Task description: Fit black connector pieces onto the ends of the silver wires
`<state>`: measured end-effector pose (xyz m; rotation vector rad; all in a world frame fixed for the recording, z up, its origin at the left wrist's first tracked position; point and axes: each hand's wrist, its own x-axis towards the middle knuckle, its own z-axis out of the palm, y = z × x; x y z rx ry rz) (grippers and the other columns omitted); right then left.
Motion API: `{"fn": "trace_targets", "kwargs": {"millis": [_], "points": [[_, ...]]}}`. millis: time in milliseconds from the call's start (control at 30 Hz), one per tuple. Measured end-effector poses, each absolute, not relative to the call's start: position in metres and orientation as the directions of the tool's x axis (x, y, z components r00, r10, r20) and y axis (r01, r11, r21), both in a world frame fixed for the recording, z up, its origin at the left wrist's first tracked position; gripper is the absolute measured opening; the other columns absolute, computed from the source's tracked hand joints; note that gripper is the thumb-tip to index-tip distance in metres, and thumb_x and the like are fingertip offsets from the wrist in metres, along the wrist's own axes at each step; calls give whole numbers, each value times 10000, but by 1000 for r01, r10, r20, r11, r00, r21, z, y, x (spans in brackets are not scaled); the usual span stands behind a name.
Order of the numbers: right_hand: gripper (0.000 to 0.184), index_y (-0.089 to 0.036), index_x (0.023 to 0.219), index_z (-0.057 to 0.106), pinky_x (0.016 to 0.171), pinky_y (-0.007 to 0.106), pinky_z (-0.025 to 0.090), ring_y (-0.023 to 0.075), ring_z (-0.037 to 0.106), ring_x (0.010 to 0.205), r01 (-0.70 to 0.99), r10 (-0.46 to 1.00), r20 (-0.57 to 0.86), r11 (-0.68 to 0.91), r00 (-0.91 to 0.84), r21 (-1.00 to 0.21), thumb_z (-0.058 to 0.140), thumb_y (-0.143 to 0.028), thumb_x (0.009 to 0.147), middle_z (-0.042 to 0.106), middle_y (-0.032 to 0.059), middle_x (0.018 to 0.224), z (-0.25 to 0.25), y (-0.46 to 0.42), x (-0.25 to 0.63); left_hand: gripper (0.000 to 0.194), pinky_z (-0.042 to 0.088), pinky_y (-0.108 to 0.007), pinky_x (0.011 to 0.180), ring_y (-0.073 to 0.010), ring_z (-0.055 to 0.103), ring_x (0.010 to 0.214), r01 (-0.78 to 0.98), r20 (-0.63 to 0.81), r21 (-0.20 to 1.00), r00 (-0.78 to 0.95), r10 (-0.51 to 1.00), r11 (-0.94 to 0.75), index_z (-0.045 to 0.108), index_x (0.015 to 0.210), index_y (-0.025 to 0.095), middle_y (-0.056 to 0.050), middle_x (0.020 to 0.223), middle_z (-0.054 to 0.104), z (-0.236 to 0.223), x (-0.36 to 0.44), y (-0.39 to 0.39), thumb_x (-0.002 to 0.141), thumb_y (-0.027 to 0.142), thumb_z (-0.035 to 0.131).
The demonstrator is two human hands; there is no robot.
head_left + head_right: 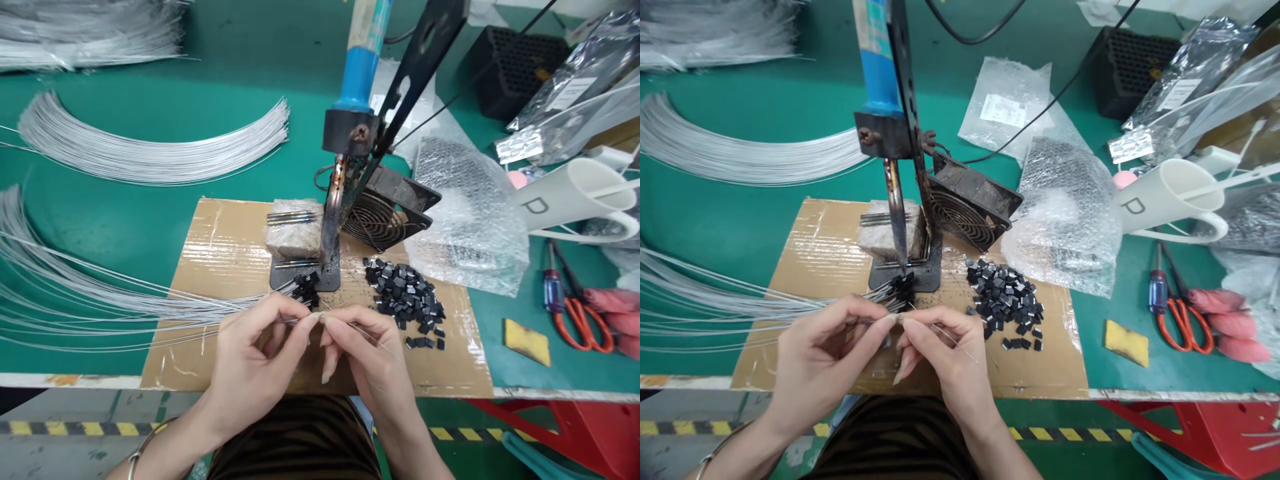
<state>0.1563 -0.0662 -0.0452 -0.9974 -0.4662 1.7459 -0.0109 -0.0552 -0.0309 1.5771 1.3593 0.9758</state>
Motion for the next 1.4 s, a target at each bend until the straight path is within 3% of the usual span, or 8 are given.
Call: {"fn": "trace_targets", "kwargs": {"millis": [333, 467, 600, 733, 967, 1400], "points": [[78, -204, 842, 869, 476, 123, 563, 47, 623, 438, -712, 917, -400, -287, -9, -641, 873, -281, 859, 743, -22, 656, -47, -71, 135, 98, 340, -182, 441, -62, 412, 455, 419, 134, 896, 63, 989, -148, 680, 908, 230, 88, 579, 531, -35, -1, -58, 975, 159, 697], [69, -220, 869, 874, 487, 122, 565, 47, 627, 441, -751, 911, -412, -264, 11, -605, 883, -286, 851, 752, -26, 659, -47, -73, 129, 66, 390, -184, 451, -78, 537, 485, 415, 98, 904, 29, 995, -101, 693, 921, 213, 45, 635, 665, -36, 0, -60, 979, 183, 696], [101, -205, 867, 871, 498, 123, 567, 45, 627, 447, -759, 910, -414, -266, 6, -595, 883, -304, 853, 753, -22, 666, -47, -74, 129, 66, 425, -177, 467, -91, 603, 517, 388, 87, 918, 22, 996, -89, 700, 926, 212, 34, 653, 702, -37, 2, -60, 985, 188, 686], [112, -197, 839, 861, 492, 151, 586, 61, 629, 446, -748, 904, -426, -300, -26, -591, 876, -307, 852, 738, -21, 651, -47, -72, 133, 64, 420, -174, 471, -90, 608, 523, 379, 86, 921, 27, 996, -90, 697, 926, 220, 37, 657, 708, -37, 2, -59, 984, 193, 692], [142, -184, 812, 854, 438, 194, 593, 87, 621, 421, -692, 902, -428, -349, -64, -632, 895, -320, 809, 736, -7, 645, -44, -66, 144, 80, 349, -190, 436, -73, 468, 461, 395, 116, 909, 62, 991, -131, 696, 905, 229, 65, 602, 602, -35, -2, -59, 973, 188, 705], [113, -203, 840, 863, 471, 177, 596, 71, 604, 434, -742, 895, -445, -302, -5, -599, 884, -314, 828, 738, -14, 648, -47, -73, 132, 60, 441, -170, 479, -92, 622, 527, 379, 104, 919, 33, 994, -109, 699, 922, 215, 31, 656, 707, -35, 3, -60, 978, 194, 704]]}}
